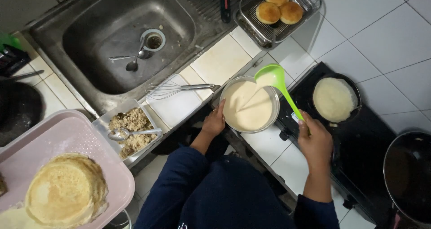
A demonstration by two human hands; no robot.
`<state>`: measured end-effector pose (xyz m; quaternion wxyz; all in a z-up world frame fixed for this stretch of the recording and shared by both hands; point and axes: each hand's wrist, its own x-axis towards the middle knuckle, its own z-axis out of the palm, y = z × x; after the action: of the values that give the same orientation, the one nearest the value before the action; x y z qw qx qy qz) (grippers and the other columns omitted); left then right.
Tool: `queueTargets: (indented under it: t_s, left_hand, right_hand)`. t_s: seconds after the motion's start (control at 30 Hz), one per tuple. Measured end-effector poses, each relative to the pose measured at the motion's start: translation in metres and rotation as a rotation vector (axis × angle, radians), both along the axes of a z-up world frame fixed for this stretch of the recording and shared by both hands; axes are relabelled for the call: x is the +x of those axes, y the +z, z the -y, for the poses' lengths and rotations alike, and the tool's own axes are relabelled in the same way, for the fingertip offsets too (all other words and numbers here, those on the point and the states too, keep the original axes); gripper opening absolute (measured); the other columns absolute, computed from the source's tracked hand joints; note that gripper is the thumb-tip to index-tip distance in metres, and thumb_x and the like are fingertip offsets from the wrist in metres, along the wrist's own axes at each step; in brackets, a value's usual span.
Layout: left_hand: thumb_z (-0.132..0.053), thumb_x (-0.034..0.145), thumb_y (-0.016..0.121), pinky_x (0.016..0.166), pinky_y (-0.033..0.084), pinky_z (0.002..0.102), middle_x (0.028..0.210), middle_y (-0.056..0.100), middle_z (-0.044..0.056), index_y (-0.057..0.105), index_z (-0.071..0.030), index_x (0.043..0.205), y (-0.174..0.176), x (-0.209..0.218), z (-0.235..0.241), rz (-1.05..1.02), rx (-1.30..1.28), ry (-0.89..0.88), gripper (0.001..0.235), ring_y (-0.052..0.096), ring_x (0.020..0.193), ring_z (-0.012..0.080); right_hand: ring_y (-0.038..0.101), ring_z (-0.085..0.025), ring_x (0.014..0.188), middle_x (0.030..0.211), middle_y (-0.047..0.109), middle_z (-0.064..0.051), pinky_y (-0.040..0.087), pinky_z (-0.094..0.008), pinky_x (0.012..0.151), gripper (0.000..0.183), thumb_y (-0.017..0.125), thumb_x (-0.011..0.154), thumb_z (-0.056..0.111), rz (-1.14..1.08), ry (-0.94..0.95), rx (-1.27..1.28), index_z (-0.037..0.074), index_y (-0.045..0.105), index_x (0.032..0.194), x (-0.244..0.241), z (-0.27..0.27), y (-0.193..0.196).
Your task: The person stirs batter in a bowl, transfers cooked pancakes from a wire rack to a tray, and assembles filled crepes by spreading a filling onto thin pancakes and rolling them. The person uses a green spatula, a metal spoon, and a whisk during the process.
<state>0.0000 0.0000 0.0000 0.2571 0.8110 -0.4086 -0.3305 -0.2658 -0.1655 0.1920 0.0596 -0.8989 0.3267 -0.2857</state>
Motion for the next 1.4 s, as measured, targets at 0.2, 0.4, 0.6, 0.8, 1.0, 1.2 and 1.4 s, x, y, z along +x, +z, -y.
queueTargets:
  t_s: [0.2, 0.4, 0.6, 0.8, 1.0, 1.2, 1.4]
  left_hand:
    - [-0.015, 0.103, 0.035, 0.098, 0.047, 0.062, 0.149, 0.045, 0.026, -0.005, -0.028, 0.165, 0.010, 0.000, -0.004, -0.031, -0.054, 0.035, 0.075, 0.054, 0.125, 0.0513]
    - [-0.014, 0.103, 0.036, 0.095, 0.049, 0.061, 0.138, 0.054, 0.027, -0.004, -0.025, 0.165, 0.031, -0.003, -0.004, 0.031, -0.023, 0.014, 0.074, 0.059, 0.121, 0.0498]
    - [-0.012, 0.101, 0.037, 0.091, 0.052, 0.060, 0.130, 0.058, 0.029, 0.001, -0.025, 0.165, 0.008, -0.004, -0.003, 0.060, -0.097, 0.038, 0.075, 0.062, 0.113, 0.0488]
    - [-0.011, 0.100, 0.035, 0.090, 0.053, 0.061, 0.131, 0.057, 0.030, 0.005, -0.021, 0.165, 0.004, -0.004, -0.001, 0.060, -0.105, 0.039, 0.072, 0.062, 0.114, 0.0511]
    - [-0.009, 0.100, 0.033, 0.096, 0.051, 0.059, 0.146, 0.048, 0.031, 0.003, -0.019, 0.166, -0.005, -0.008, 0.001, 0.050, -0.123, 0.064, 0.072, 0.057, 0.123, 0.0506]
    - [-0.011, 0.098, 0.028, 0.106, 0.047, 0.059, 0.155, 0.042, 0.028, 0.005, -0.016, 0.166, 0.012, -0.012, -0.004, -0.040, -0.133, 0.085, 0.072, 0.052, 0.131, 0.0490]
    - [-0.009, 0.099, 0.030, 0.098, 0.050, 0.058, 0.147, 0.049, 0.028, 0.001, -0.021, 0.166, 0.010, -0.012, -0.001, -0.001, -0.068, 0.100, 0.075, 0.057, 0.125, 0.0475]
  right_hand:
    - [0.070, -0.036, 0.082, 0.090, 0.069, -0.012, 0.057, -0.043, 0.071, 0.037, 0.070, 0.091, 0.009, -0.053, 0.030, 0.013, 0.017, 0.078, 0.126, 0.009, 0.002, -0.066]
    - [0.068, -0.032, 0.078, 0.088, 0.064, -0.007, 0.056, -0.040, 0.071, 0.034, 0.067, 0.085, 0.008, -0.152, 0.048, -0.043, 0.017, 0.078, 0.115, 0.024, 0.026, -0.201]
    - [0.067, -0.027, 0.077, 0.087, 0.063, -0.007, 0.056, -0.037, 0.065, 0.039, 0.065, 0.081, 0.006, -0.443, 0.043, -0.052, 0.017, 0.077, 0.117, 0.044, 0.010, -0.198]
    - [0.068, -0.032, 0.079, 0.090, 0.065, -0.012, 0.056, -0.040, 0.064, 0.040, 0.060, 0.085, 0.003, -0.457, 0.062, 0.038, 0.012, 0.074, 0.122, 0.036, -0.001, -0.166]
    - [0.066, -0.042, 0.099, 0.110, 0.066, -0.023, 0.058, -0.050, 0.068, 0.039, 0.051, 0.094, 0.001, -0.452, 0.083, 0.202, 0.004, 0.066, 0.129, 0.041, -0.010, -0.171]
    - [0.065, -0.037, 0.081, 0.086, 0.065, -0.018, 0.057, -0.047, 0.056, 0.023, 0.060, 0.092, 0.006, -0.398, -0.041, -0.141, 0.005, 0.075, 0.109, 0.072, 0.021, -0.250]
    - [0.063, -0.027, 0.059, 0.064, 0.057, -0.007, 0.046, -0.039, 0.044, 0.013, 0.058, 0.085, 0.009, -0.435, -0.314, -0.150, 0.003, 0.067, 0.078, 0.108, 0.014, -0.323]
